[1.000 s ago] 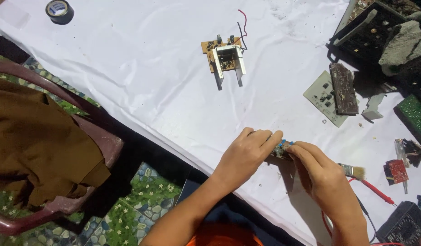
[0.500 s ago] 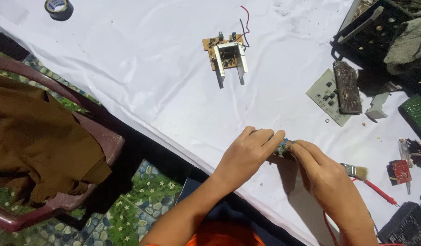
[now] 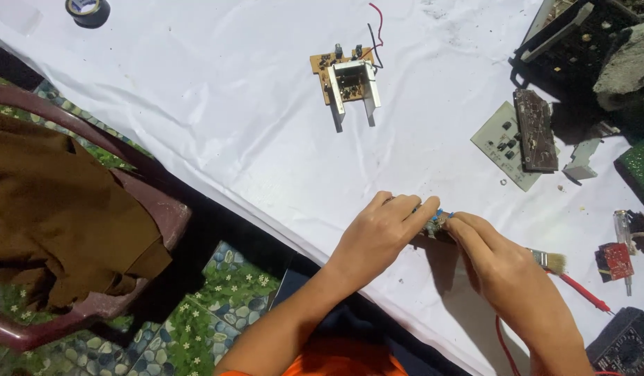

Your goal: Cleaning circuit boards with a brush and inspecting electronic components on a workbench.

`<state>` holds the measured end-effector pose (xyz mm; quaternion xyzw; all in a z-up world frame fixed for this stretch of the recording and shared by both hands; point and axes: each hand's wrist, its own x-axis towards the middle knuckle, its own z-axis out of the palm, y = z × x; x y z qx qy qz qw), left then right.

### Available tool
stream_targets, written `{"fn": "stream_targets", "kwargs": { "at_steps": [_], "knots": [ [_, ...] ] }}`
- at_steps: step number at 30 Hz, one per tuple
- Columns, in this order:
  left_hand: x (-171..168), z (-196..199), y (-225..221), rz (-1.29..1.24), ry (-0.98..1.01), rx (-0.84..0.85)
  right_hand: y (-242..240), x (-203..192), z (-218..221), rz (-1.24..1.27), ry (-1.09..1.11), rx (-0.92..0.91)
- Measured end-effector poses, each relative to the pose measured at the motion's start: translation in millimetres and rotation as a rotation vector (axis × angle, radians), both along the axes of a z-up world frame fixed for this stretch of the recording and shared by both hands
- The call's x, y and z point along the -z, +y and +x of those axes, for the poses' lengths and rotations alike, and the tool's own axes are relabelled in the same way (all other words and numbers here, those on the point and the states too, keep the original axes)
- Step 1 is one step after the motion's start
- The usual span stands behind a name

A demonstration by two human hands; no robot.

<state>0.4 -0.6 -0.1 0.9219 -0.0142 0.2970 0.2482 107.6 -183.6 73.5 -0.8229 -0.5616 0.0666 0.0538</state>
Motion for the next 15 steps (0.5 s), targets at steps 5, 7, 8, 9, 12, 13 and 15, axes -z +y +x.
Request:
{"fn": "stream_targets", "kwargs": {
  "at_steps": [5,7,8,9,12,13,15],
  "knots": [
    [1.9,0.8,-1.1,0.015,-0.004,-0.018,0.0,2.9,-1.5,0.019,-0.048,-0.006],
    [1.0,1.1,-0.6,0.012,-0.005,-0.012,-0.6,4.4,-1.7,0.003,-0.062,0.026],
    [0.7,0.9,-0.6,0.027,-0.001,-0.016,-0.9,4.6,-2.0,0.027,-0.071,0.01],
    [0.6,0.7,-0.6,0.043,0.003,-0.019,-1.1,5.1,-2.4,0.051,-0.08,-0.005],
    [2.1,0.9,-1.7,0.012,0.001,-0.02,0.7,6.3,-4.6,0.061,-0.122,0.038],
    [1.7,0.3,-2.2,0.011,0.002,-0.021,0.7,4.9,-5.2,0.059,-0.121,0.037],
    [0.2,0.7,-1.5,-0.005,-0.011,-0.016,2.2,1.8,-4.9,0.112,-0.043,0.032]
  ]
}}
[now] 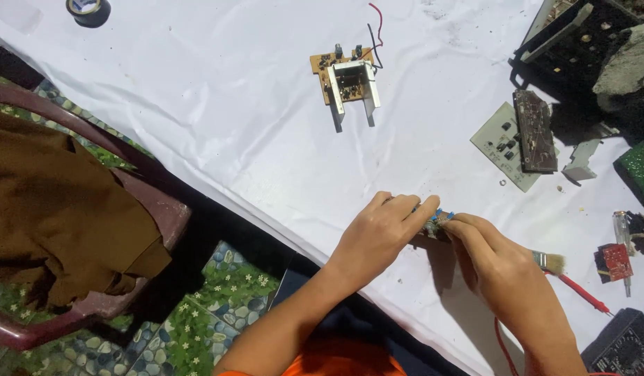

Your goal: Cleaning circuit boards with a brush and inspecting electronic components on a workbench.

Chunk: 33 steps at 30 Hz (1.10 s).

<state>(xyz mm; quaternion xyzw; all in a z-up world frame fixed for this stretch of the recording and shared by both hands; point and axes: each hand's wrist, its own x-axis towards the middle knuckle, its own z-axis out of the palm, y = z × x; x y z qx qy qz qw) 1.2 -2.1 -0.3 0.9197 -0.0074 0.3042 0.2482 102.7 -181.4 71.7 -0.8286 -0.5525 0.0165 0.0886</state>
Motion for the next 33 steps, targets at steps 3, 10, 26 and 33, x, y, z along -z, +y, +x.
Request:
{"fn": "stream_targets", "kwargs": {
  "at_steps": [3,10,26,33],
  "knots": [
    [-1,-1,0,0.039,0.011,-0.021,0,-2,1,0.007,0.055,0.034],
    [-1,-1,0,-0.01,0.02,0.006,0,2,4,0.127,0.015,0.005],
    [-1,0,0,0.029,0.004,-0.021,0,4,9,0.173,0.031,-0.081],
    [3,0,-2,0.037,0.004,-0.031,-5,8,5,0.12,-0.036,-0.04]
  ]
}}
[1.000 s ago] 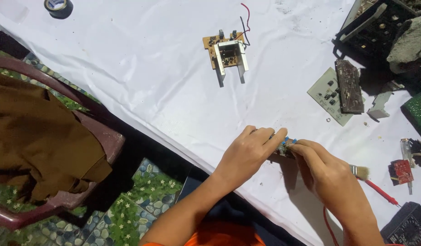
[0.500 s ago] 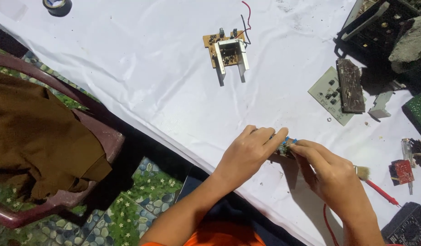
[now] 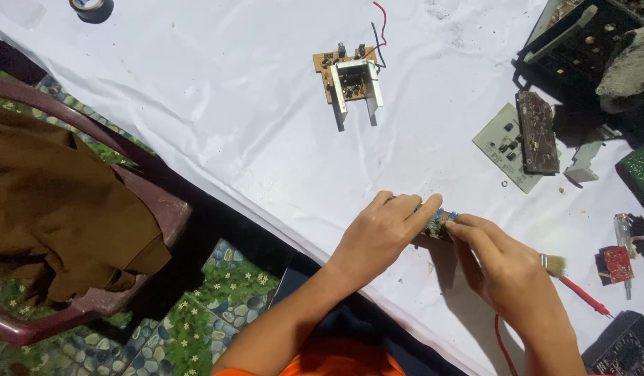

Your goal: Cleaning circuit boards with a brush and inspecting electronic components on a workbench.

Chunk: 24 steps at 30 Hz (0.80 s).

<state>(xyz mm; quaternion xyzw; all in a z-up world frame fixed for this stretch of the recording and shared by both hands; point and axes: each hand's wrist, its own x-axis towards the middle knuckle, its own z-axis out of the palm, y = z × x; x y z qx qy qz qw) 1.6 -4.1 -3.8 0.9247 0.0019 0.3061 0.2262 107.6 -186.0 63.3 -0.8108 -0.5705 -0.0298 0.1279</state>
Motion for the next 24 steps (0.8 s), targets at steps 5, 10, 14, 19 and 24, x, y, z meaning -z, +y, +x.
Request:
{"fn": "stream_targets", "kwargs": {
  "at_steps": [5,10,14,19,24],
  "knots": [
    [2,0,0,0.0,-0.003,-0.005,-1,-2,-4,-0.079,-0.033,0.014],
    [0,0,2,0.029,0.006,-0.002,-2,-1,-1,-0.146,-0.044,0.008],
    [-1,0,3,0.005,0.02,0.011,1,-3,-4,-0.129,-0.09,0.024],
    [-1,0,3,0.061,0.008,-0.018,-2,1,0,-0.129,-0.09,0.031],
    [3,-1,2,0.053,0.006,-0.008,0,5,8,0.063,0.049,-0.041]
  ]
}}
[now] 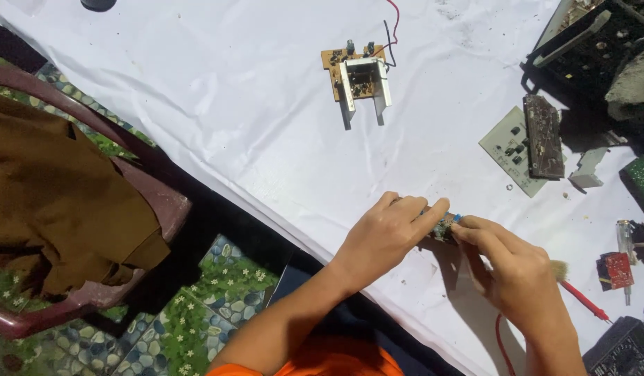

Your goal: Cleaning circuit boards with a brush and inspecting electronic components on a workbench.

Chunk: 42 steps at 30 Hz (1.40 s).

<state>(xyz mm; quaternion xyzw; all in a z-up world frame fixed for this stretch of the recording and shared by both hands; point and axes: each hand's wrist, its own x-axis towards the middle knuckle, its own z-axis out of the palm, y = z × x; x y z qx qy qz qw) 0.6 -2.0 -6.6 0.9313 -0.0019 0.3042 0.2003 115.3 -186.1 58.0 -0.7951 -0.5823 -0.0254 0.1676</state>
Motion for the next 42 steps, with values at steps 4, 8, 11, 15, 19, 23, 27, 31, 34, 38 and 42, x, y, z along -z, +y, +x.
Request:
{"fn": "stream_targets", "kwargs": {
  "at_steps": [4,8,11,15,19,23,27,31,34,38,42],
  "knots": [
    [0,0,0,0.034,-0.02,-0.013,0,8,4,0.066,0.056,0.008],
    [-4,-1,0,-0.046,-0.01,0.036,10,-5,-4,0.161,0.18,0.049],
    [-8,-2,2,-0.089,-0.004,0.075,16,-16,-9,0.174,0.236,0.073],
    [-12,1,3,-0.121,0.024,0.109,7,-18,-12,0.168,0.358,0.208],
    [-15,0,3,-0.201,0.054,0.17,-1,-11,-12,0.213,0.31,0.209],
    [-9,2,4,-0.407,0.099,0.205,-7,3,-7,0.297,0.37,0.224],
    [-8,3,12,-0.702,0.254,0.129,-8,6,-6,0.387,0.389,0.207],
    [-11,9,1,-0.639,0.069,0.07,-10,-1,-10,0.419,0.469,0.295],
    [-11,9,-12,-0.598,0.071,0.017,-13,2,-13,0.387,0.644,0.379],
    [-29,4,-33,-0.657,0.171,0.028,-18,10,-16,0.351,1.021,0.599],
    [-41,-6,-51,-0.73,0.244,0.097,-11,-5,-20,0.385,1.3,0.714]
  ]
}}
